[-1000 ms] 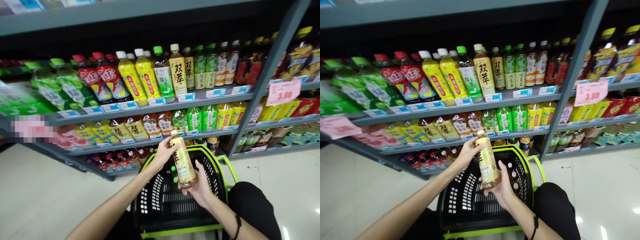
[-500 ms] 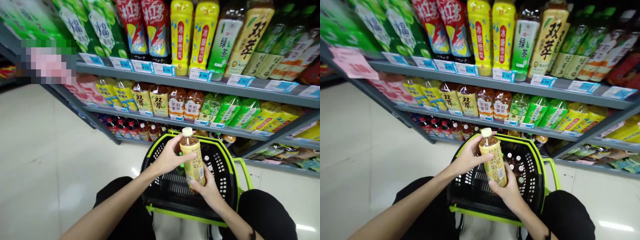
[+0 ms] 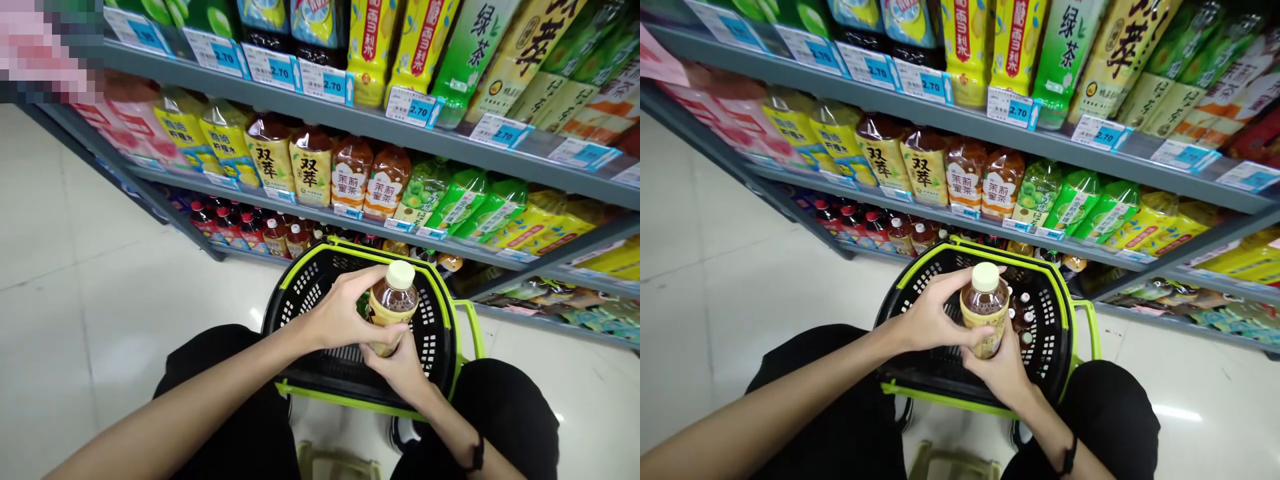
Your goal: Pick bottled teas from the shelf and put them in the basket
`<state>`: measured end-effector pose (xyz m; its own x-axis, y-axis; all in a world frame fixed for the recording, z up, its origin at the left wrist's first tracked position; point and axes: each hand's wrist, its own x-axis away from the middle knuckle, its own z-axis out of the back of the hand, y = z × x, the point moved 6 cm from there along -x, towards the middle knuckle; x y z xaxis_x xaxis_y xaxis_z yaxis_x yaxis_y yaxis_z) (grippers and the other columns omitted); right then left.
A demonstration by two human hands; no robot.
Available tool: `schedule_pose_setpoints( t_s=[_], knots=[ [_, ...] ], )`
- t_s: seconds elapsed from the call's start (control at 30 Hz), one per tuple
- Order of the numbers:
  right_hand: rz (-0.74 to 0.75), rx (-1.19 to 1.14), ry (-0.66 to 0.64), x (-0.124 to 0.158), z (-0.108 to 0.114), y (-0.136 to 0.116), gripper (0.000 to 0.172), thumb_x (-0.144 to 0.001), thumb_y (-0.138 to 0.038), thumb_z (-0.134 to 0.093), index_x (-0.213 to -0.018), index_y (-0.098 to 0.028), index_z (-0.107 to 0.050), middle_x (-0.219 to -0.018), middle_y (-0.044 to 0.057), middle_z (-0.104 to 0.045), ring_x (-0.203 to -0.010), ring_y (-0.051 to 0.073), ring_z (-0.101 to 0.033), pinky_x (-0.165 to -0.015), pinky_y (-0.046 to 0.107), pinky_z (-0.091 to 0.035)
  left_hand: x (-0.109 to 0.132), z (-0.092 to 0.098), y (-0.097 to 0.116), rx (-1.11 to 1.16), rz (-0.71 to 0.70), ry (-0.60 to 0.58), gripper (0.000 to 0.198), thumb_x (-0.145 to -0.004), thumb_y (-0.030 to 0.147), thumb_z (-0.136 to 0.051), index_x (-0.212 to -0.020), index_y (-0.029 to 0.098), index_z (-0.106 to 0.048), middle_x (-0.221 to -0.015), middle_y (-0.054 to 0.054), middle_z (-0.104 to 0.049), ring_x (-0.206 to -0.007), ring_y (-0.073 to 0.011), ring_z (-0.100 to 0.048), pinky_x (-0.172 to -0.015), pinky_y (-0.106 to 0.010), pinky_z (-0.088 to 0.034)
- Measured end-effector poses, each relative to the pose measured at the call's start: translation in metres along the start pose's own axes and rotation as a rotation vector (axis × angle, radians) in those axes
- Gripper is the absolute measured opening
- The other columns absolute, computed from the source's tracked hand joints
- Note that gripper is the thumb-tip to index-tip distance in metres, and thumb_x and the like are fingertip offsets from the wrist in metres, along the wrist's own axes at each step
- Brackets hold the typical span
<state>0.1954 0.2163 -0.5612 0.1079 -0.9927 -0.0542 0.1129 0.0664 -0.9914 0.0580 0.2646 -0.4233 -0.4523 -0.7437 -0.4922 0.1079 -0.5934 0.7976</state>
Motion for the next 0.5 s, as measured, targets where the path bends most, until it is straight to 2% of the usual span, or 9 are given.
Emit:
schedule_pose_setpoints(
  t_s=[0.07,0.17,0.2,0.33,0.43,0.5],
  knots=[
    [-0.003,0.014,-0.03,-0.001,-0.001,-0.003,0.055,-0.079,-0.035,-0.083,-0.125,-0.018,-0.058,-0.112,0.011,-0.074,-0.104,0.026,-0.072,-0.098,0.043,-0.058,0.002,-0.001,0.001,-0.014,-0.018,0.018,0.054,-0.077,0.034,-0.086,-0.123,0.017,-0.066,-0.115,-0.007,-0.074,-0.105,-0.0258,-0.072,-0.094,-0.033,-0.057],
    [0.039,0.069,0.016,-0.002,0.006,-0.01,0.076,-0.073,-0.035,-0.089,-0.136,-0.019,-0.049,-0.129,0.013,-0.068,-0.118,0.027,-0.067,-0.107,0.043,-0.053,0.001,0.001,0.003,-0.027,-0.01,0.061,0.051,-0.078,0.038,-0.086,-0.121,0.018,-0.067,-0.112,-0.006,-0.076,-0.097,-0.0237,-0.073,-0.089,-0.032,-0.058],
    [0.049,0.072,0.03,-0.002,0.008,-0.012,0.078,-0.072,-0.035,-0.09,-0.136,-0.019,-0.048,-0.131,0.013,-0.066,-0.12,0.026,-0.065,-0.108,0.042,-0.052,0.0,0.002,0.003,-0.031,0.007,0.075,0.049,-0.078,0.038,-0.087,-0.119,0.019,-0.068,-0.109,-0.005,-0.076,-0.093,-0.0232,-0.073,-0.087,-0.032,-0.058],
    [0.028,-0.053,0.022,-0.003,0.011,-0.015,0.059,-0.076,-0.041,-0.089,-0.118,-0.022,-0.053,-0.122,0.01,-0.069,-0.117,0.024,-0.067,-0.105,0.038,-0.053,-0.004,0.009,0.002,-0.013,0.063,0.1,0.05,-0.075,0.039,-0.089,-0.116,0.02,-0.067,-0.107,-0.004,-0.076,-0.094,-0.0249,-0.073,-0.088,-0.035,-0.058],
    [-0.084,-0.246,-0.024,-0.005,0.008,-0.016,0.069,-0.068,-0.062,-0.088,-0.115,-0.023,-0.057,-0.117,0.01,-0.073,-0.114,0.029,-0.069,-0.101,0.042,-0.056,-0.004,0.007,0.001,0.031,0.086,0.007,0.057,-0.082,0.042,-0.082,-0.128,0.02,-0.058,-0.119,-0.009,-0.072,-0.108,-0.0283,-0.07,-0.097,-0.038,-0.056],
    [-0.218,-0.384,-0.109,-0.005,0.0,-0.017,0.078,-0.07,-0.086,-0.069,-0.115,-0.022,-0.062,-0.109,0.012,-0.076,-0.112,0.034,-0.071,-0.094,0.048,-0.059,-0.002,0.003,0.002,0.052,0.088,-0.078,0.063,-0.087,0.039,-0.076,-0.139,0.02,-0.046,-0.124,-0.011,-0.069,-0.111,-0.0278,-0.069,-0.1,-0.039,-0.055]
  ],
)
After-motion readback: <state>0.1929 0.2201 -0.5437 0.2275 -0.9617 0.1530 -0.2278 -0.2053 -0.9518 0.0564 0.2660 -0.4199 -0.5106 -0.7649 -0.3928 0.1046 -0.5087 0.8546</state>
